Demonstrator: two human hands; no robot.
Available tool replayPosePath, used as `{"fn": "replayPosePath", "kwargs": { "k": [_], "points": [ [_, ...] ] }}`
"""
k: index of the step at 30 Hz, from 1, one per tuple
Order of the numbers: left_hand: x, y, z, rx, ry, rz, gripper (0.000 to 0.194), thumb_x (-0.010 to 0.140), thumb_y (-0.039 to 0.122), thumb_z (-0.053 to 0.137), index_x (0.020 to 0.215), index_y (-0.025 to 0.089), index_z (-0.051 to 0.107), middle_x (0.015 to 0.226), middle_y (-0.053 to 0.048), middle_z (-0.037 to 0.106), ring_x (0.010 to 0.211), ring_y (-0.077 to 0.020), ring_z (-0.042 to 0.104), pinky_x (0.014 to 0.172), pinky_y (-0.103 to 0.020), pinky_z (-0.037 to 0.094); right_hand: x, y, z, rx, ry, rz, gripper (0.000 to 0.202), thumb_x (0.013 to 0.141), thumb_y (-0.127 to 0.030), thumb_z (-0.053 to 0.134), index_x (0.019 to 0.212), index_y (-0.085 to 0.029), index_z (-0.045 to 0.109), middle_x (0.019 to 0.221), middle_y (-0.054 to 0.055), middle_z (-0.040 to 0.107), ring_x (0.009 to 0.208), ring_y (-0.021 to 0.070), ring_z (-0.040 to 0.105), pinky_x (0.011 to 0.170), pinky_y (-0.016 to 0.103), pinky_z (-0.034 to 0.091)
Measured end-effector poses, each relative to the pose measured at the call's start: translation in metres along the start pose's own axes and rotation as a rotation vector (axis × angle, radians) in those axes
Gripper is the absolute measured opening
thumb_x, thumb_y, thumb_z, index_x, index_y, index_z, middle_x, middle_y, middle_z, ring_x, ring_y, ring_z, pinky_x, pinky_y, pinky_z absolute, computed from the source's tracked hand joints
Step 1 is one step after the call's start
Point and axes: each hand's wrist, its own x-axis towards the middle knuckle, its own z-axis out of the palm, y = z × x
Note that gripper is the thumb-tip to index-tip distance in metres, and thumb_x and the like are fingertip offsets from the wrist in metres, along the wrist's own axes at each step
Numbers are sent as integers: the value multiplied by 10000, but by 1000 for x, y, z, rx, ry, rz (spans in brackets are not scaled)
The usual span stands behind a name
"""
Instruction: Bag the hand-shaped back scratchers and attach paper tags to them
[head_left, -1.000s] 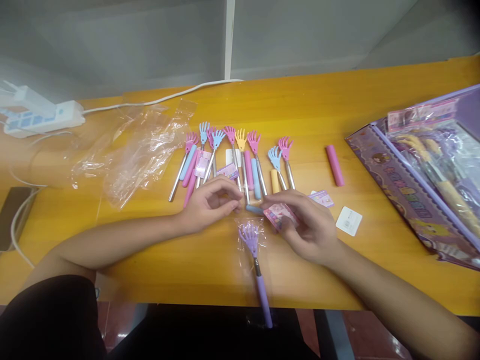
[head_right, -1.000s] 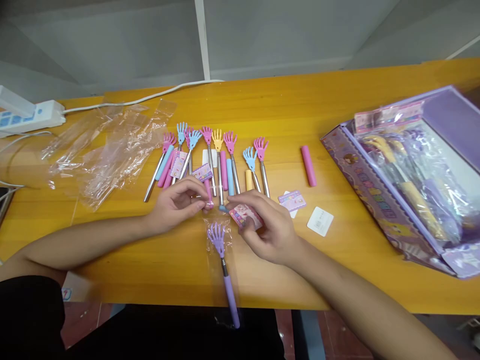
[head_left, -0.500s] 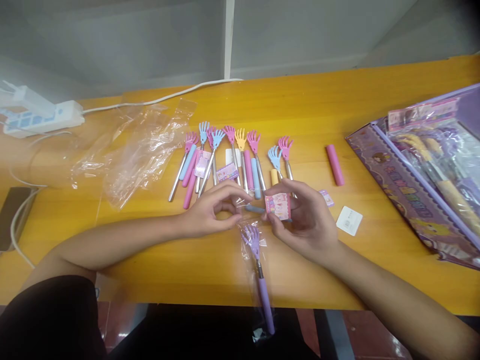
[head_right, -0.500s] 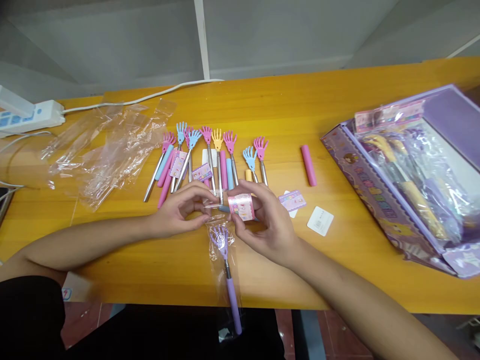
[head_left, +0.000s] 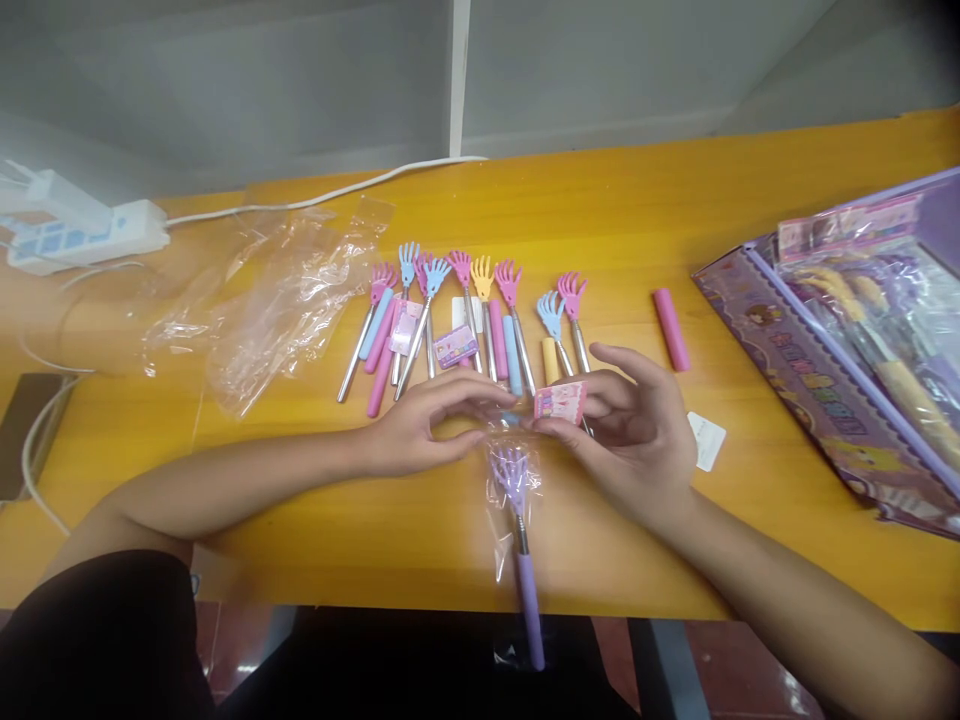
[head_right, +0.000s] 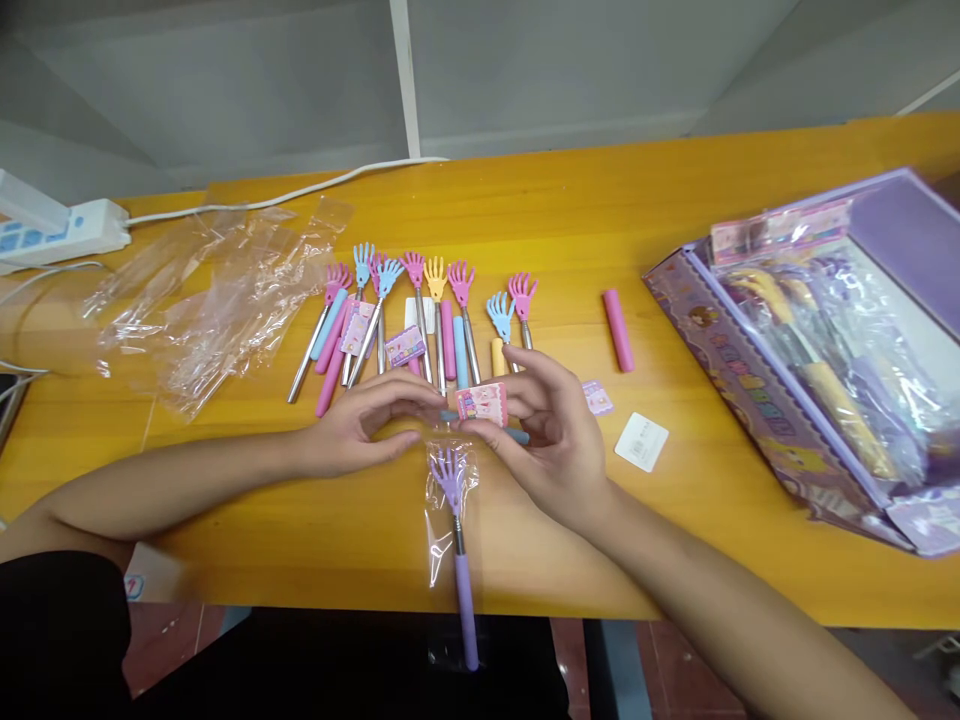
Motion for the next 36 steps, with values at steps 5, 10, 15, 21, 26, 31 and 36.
{"fn": "replayPosePath", "kwargs": {
  "k": [5, 10, 15, 21, 26, 31, 36],
  "points": [
    [-2, 0, 1, -164, -57, -32, 503, 993, 135, 712, 1475, 268, 657, 1437, -135, 616, 1397, -241, 651, 1275, -469, 521, 1, 7, -6, -175, -7, -68, 356, 938, -125, 818, 1215, -283, 659, 957, 20, 792, 865, 209, 800, 766, 363, 678],
    [-3, 3, -1, -197, -157, -61, 536, 1020, 106, 663, 1529, 268, 626, 1547, -159, 620, 1440, -238, 640, 1266, -447, 530, 10, 2, -12, -326, -84, -231, 221, 976, -116, 765, 1108, -287, 720, 936, 20, 791, 841, 222, 746, 781, 423, 586],
    [-4, 4, -2, -196, -163, -75, 518, 1014, 117, 675, 1516, 239, 643, 1553, -165, 647, 1439, -255, 653, 1270, -472, 517, 12, 0, -11, -430, -122, -217, 260, 1072, -150, 584, 1203, -296, 755, 1019, 63, 702, 935, 236, 676, 802, 417, 554],
    [-1, 7, -3, -229, -129, -77, 437, 1038, 142, 653, 1463, 236, 689, 1508, -146, 696, 1421, -253, 670, 1255, -479, 527, 10, 2, -11, -473, -140, -292, 367, 1045, -117, 624, 1340, -304, 739, 953, 52, 620, 852, 209, 632, 702, 367, 550],
    [-1, 2, -8, -309, -109, -138, 426, 1032, 221, 705, 1457, 204, 694, 1470, -172, 719, 1363, -272, 713, 1215, -467, 563, 13, 4, -11, -442, -152, -336, 426, 1001, -73, 693, 1364, -296, 725, 1039, 66, 740, 882, 207, 716, 721, 353, 618],
    [-2, -3, -10, -370, -90, -203, 414, 1026, 278, 735, 1428, 181, 716, 1430, -187, 741, 1325, -285, 738, 1214, -486, 561, 15, 6, -9, -442, -193, -305, 392, 1020, -90, 664, 1353, -286, 725, 1069, 77, 774, 917, 218, 749, 783, 373, 657],
    [0, -1, -9, -447, -55, -221, 389, 1014, 292, 755, 1388, 188, 749, 1422, -184, 746, 1327, -290, 735, 1193, -482, 586, 14, 7, -11, -501, -229, -325, 460, 1029, -95, 639, 1444, -289, 677, 1029, 81, 723, 886, 221, 719, 733, 365, 643]
  ]
}}
